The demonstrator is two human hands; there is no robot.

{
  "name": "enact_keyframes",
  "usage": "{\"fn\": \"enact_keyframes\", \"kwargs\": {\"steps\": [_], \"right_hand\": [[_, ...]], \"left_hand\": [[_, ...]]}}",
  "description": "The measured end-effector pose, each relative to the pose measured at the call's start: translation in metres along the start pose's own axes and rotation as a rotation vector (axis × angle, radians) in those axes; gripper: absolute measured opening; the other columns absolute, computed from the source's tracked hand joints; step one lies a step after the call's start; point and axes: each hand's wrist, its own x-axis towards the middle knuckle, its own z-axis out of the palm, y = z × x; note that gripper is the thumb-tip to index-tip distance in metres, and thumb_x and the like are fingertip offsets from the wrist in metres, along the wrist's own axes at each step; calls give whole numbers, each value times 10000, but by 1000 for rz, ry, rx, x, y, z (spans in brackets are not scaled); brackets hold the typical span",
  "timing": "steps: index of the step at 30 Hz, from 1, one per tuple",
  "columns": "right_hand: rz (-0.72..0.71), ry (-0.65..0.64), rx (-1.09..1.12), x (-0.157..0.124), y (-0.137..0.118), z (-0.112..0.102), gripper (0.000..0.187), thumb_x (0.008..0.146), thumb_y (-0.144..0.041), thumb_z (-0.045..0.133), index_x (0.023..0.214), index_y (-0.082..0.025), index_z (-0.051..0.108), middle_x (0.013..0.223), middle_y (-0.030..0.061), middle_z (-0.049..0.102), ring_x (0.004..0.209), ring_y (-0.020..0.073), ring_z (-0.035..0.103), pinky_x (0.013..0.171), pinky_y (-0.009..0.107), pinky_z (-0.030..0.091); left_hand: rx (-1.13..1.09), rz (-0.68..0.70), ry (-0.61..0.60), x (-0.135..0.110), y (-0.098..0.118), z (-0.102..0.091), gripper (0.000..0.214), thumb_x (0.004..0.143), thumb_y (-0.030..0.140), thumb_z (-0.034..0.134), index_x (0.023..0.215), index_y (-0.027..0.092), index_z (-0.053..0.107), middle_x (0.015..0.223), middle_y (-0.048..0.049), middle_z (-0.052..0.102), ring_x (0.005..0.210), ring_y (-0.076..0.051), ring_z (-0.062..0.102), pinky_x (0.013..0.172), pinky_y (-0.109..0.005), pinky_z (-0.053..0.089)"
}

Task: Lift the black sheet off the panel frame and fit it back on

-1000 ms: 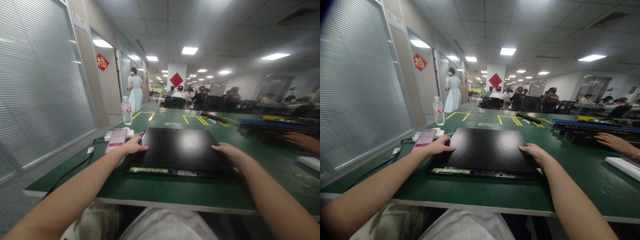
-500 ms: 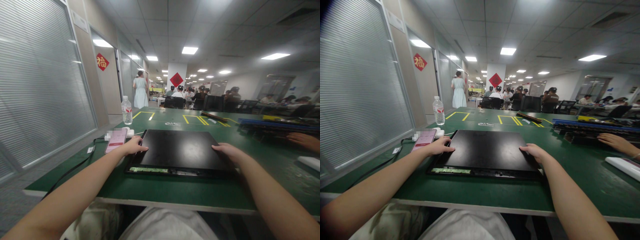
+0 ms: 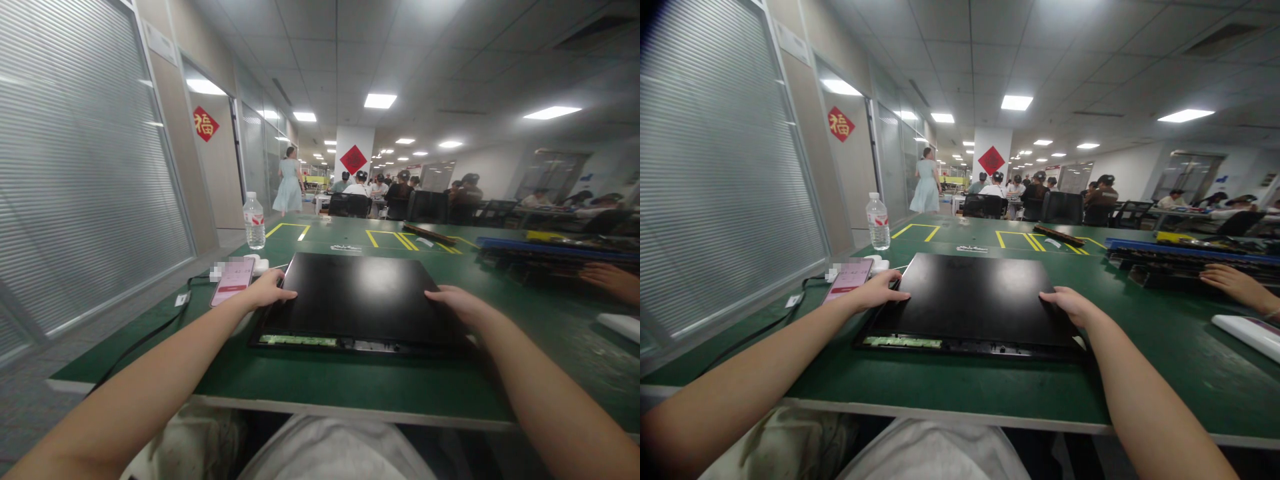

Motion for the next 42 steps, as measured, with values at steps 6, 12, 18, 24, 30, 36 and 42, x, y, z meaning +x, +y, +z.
{"fn": "enact_keyframes", "kwargs": {"steps": [6, 12, 18, 24, 30, 36, 42], "right_hand": [[180, -43, 145, -8, -10, 1, 286, 847, -167, 553, 1113, -140, 654, 715, 99, 728, 621, 245, 699, 658, 385, 574], [197, -118, 207, -13, -14, 1, 300, 857, -196, 501, 1108, -133, 655, 736, 96, 735, 627, 240, 696, 693, 389, 567], [203, -182, 290, -15, -17, 0, 333, 857, -243, 480, 1104, -116, 664, 763, 107, 744, 679, 243, 708, 746, 377, 558], [175, -188, 263, -12, -17, -1, 318, 826, -273, 489, 1035, -129, 679, 754, 107, 731, 712, 253, 706, 745, 383, 557], [40, -39, 265, -6, -15, -1, 298, 805, -206, 536, 1093, -167, 602, 761, 67, 679, 685, 204, 670, 687, 323, 555], [8, 39, 292, -10, -18, -1, 580, 787, -145, 576, 1341, -197, 413, 754, 46, 651, 648, 171, 651, 611, 259, 534], [-13, 33, 250, -18, -23, 1, 644, 801, -160, 560, 1419, -198, 385, 795, 76, 692, 689, 177, 678, 647, 269, 533]], "left_hand": [[-340, -158, 22, -7, 19, -3, 452, 456, 313, 854, 827, 203, 621, 863, -49, 729, 980, -314, 674, 798, -377, 529], [-581, -214, 70, -9, 27, -5, 462, 511, 218, 818, 894, 214, 560, 759, 4, 710, 784, -240, 707, 671, -325, 537], [-624, -272, 103, -7, 27, -7, 504, 593, 201, 762, 1048, 215, 545, 685, 16, 687, 597, -213, 683, 550, -304, 516], [-479, -282, 143, -2, 27, -11, 430, 620, 232, 723, 1031, 166, 617, 660, 2, 686, 643, -227, 693, 565, -305, 517], [-459, -284, 150, 3, 22, -14, 436, 546, 271, 736, 960, 169, 646, 658, -4, 692, 674, -247, 694, 593, -315, 504], [-367, -313, 222, 8, 18, -19, 382, 543, 272, 712, 910, 190, 644, 714, -11, 696, 762, -252, 691, 647, -312, 497], [-379, -329, 214, 13, 11, -20, 332, 551, 265, 712, 870, 197, 644, 699, -2, 691, 731, -242, 686, 650, -311, 497]]}}
